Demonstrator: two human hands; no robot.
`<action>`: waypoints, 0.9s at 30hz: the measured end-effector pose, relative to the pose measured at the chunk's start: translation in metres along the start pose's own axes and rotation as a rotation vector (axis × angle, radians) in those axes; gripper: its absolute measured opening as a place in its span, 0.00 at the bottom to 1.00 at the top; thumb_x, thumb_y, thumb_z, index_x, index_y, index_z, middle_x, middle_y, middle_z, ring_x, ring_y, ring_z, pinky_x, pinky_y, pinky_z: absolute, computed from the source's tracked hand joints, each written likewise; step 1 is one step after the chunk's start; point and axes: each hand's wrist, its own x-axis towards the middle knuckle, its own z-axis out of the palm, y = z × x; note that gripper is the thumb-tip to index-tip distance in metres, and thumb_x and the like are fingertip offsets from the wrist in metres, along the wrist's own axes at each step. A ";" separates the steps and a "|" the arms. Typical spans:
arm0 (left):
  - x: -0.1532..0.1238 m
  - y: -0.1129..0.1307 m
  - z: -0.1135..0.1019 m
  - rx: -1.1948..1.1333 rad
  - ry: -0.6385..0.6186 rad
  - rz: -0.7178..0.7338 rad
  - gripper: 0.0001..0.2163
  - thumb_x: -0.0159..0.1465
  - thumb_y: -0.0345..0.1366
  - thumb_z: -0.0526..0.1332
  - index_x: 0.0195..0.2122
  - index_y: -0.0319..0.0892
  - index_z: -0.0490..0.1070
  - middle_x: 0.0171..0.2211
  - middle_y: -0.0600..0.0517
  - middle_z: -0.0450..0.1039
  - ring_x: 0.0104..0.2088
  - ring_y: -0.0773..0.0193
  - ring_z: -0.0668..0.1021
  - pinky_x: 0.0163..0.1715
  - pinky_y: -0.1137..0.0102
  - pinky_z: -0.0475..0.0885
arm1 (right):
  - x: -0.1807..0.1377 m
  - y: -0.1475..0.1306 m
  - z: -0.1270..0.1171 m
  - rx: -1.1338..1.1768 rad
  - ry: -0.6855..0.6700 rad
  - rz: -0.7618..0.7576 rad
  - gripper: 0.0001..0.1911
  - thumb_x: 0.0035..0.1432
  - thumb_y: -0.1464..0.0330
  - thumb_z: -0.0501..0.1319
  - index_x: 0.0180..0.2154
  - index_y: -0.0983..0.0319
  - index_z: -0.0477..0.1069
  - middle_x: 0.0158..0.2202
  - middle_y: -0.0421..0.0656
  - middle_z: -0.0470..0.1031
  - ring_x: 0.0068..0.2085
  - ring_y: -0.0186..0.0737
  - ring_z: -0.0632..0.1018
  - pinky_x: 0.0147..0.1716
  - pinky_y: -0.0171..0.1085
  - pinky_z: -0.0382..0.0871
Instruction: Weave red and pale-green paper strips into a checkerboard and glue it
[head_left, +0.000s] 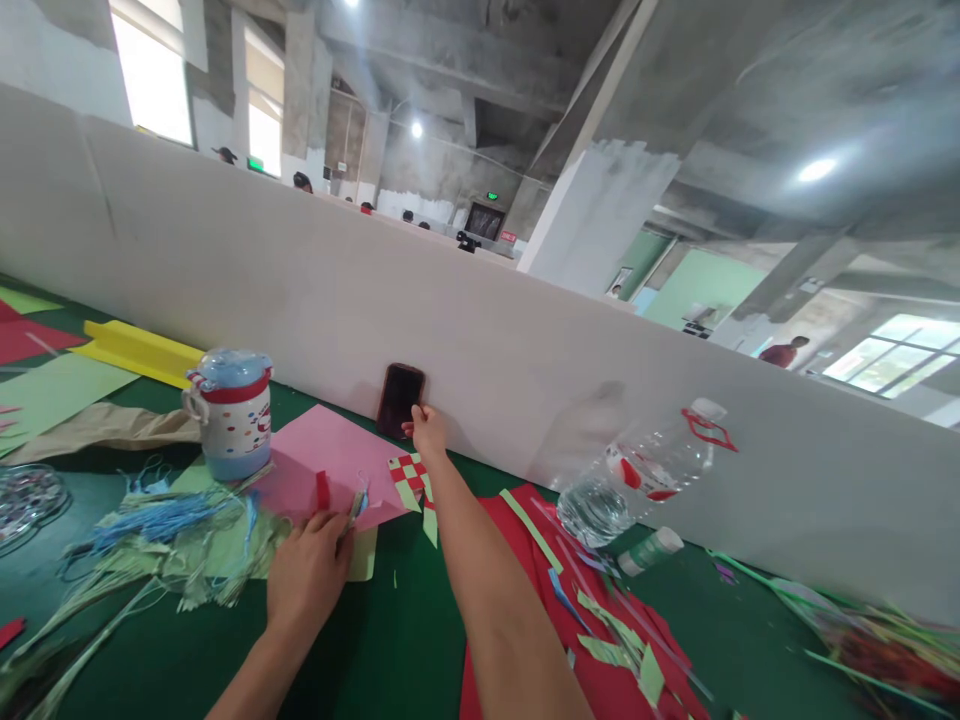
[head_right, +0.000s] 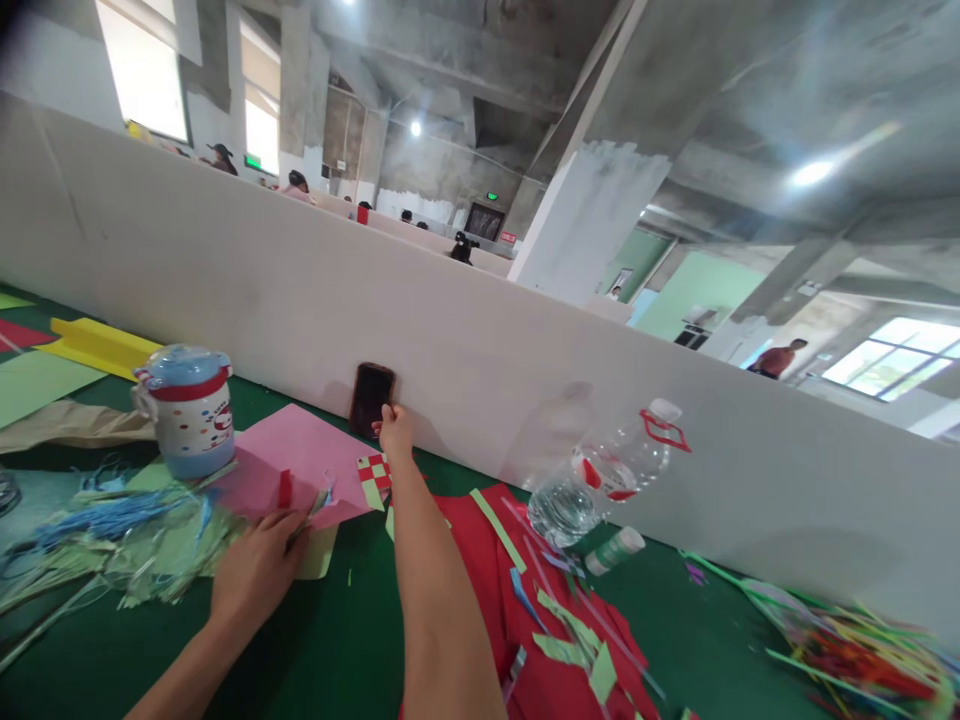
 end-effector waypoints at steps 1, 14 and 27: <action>0.000 0.000 0.000 0.001 0.000 -0.002 0.16 0.73 0.38 0.51 0.51 0.48 0.79 0.56 0.47 0.79 0.49 0.51 0.80 0.46 0.60 0.70 | -0.002 0.001 -0.005 -0.002 0.007 0.002 0.18 0.71 0.61 0.64 0.57 0.62 0.71 0.55 0.48 0.75 0.49 0.46 0.80 0.48 0.49 0.79; -0.001 -0.001 0.001 0.014 0.018 0.014 0.18 0.74 0.38 0.48 0.52 0.47 0.79 0.55 0.46 0.80 0.49 0.51 0.80 0.48 0.60 0.70 | -0.018 -0.009 -0.025 -0.100 0.007 -0.052 0.17 0.70 0.61 0.64 0.56 0.62 0.72 0.53 0.47 0.76 0.47 0.44 0.81 0.45 0.47 0.80; 0.004 -0.009 -0.001 -0.004 -0.012 0.019 0.14 0.72 0.44 0.60 0.51 0.42 0.74 0.50 0.47 0.78 0.48 0.57 0.80 0.52 0.53 0.75 | -0.168 0.022 -0.072 -0.533 -0.327 -0.505 0.08 0.66 0.69 0.63 0.42 0.54 0.81 0.41 0.38 0.84 0.45 0.41 0.83 0.50 0.40 0.74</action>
